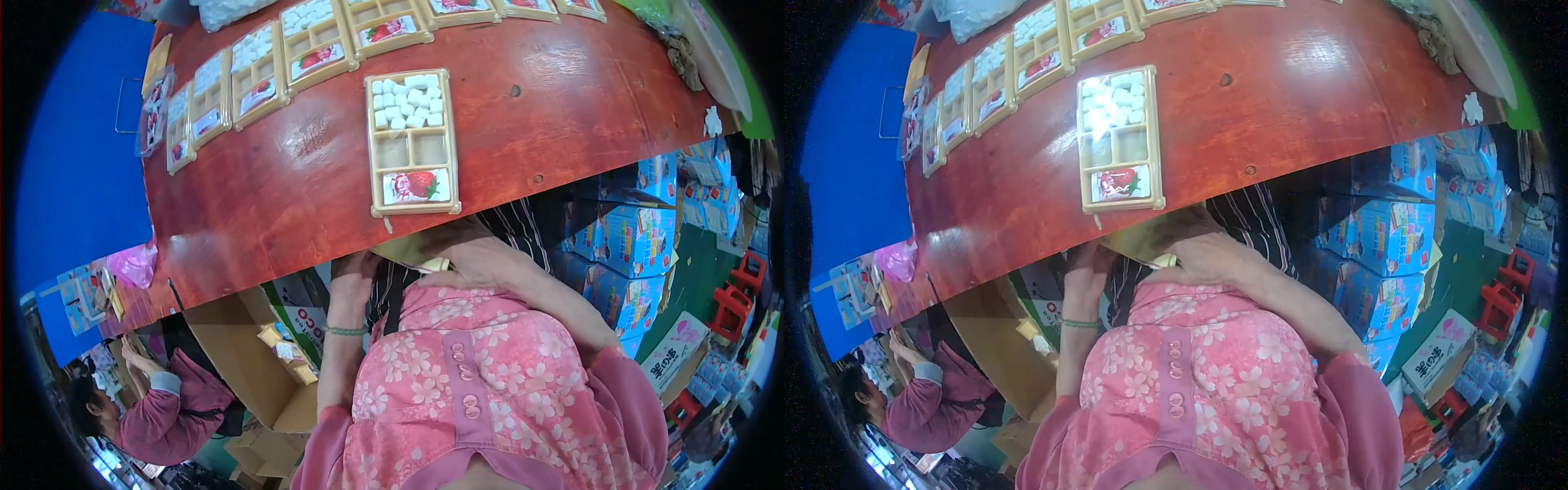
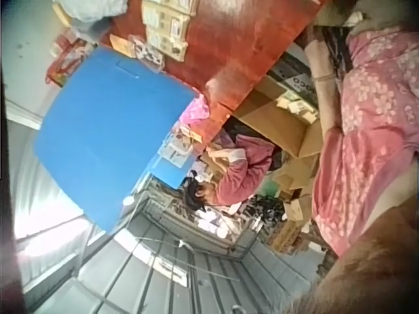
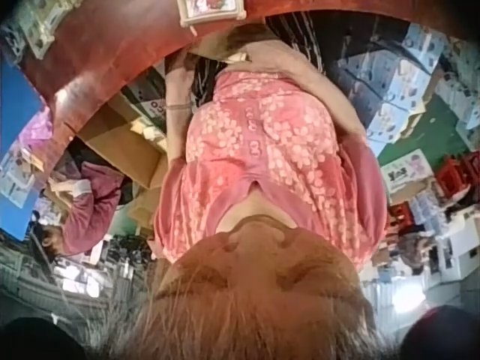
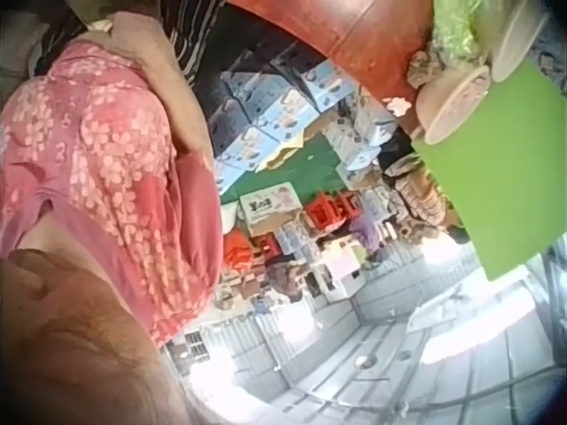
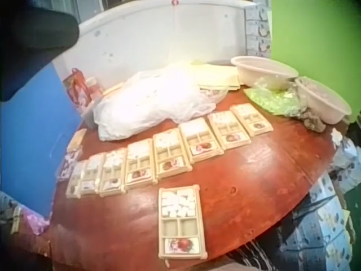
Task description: Manually applying paper labels or wrappers to plastic trays containing marshmallows.
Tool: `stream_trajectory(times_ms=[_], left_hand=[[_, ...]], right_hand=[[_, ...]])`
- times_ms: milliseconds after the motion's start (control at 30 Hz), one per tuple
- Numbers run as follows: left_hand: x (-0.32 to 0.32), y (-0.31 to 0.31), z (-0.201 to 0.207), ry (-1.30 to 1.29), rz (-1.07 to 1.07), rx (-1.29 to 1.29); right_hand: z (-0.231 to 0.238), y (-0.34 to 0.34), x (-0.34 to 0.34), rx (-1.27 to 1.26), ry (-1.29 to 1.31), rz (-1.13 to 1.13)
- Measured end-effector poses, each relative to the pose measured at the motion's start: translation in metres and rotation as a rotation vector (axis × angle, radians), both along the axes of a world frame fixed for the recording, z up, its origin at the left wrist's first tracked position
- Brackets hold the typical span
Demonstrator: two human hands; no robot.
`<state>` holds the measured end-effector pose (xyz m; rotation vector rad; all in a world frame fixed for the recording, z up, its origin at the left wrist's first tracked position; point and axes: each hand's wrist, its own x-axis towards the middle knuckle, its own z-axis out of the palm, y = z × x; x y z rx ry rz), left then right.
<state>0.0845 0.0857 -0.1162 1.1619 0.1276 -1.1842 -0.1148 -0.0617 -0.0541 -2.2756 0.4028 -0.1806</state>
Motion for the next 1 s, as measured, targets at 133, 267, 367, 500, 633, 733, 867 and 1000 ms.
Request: stream_trajectory(times_ms=[133,267,367,500,633,733,867,1000], left_hand=[[-0.015,-0.008,-0.002,-0.089,0.158,-0.087],[-0.012,-0.003,0.003,-0.221,0.041,0.246],[-0.008,0.018,-0.008,-0.737,-0.246,0.089],[-0.017,0.011,0.019,-0.332,-0.304,-0.182],[-0.024,0.018,0.014,-0.297,-0.155,-0.027],[-0.018,0.024,0.010,-0.219,-0.110,0.019],[-0.024,0.020,0.015,-0.178,-0.064,0.000],[-0.023,0.025,0.014,-0.135,-0.102,-0.021]], right_hand=[[0.013,0.000,-0.006,0.318,0.333,0.114],[0.006,0.004,-0.012,0.267,0.306,0.108],[0.008,0.004,-0.010,0.319,0.345,0.110],[0.005,0.005,-0.014,0.330,0.269,0.056],[0.004,0.004,-0.016,0.476,0.286,-0.048],[-0.008,-0.002,-0.021,0.645,0.362,-0.169],[-0.022,0.001,-0.028,0.701,0.157,-0.279],[-0.024,0.001,-0.026,0.785,0.049,-0.363]])
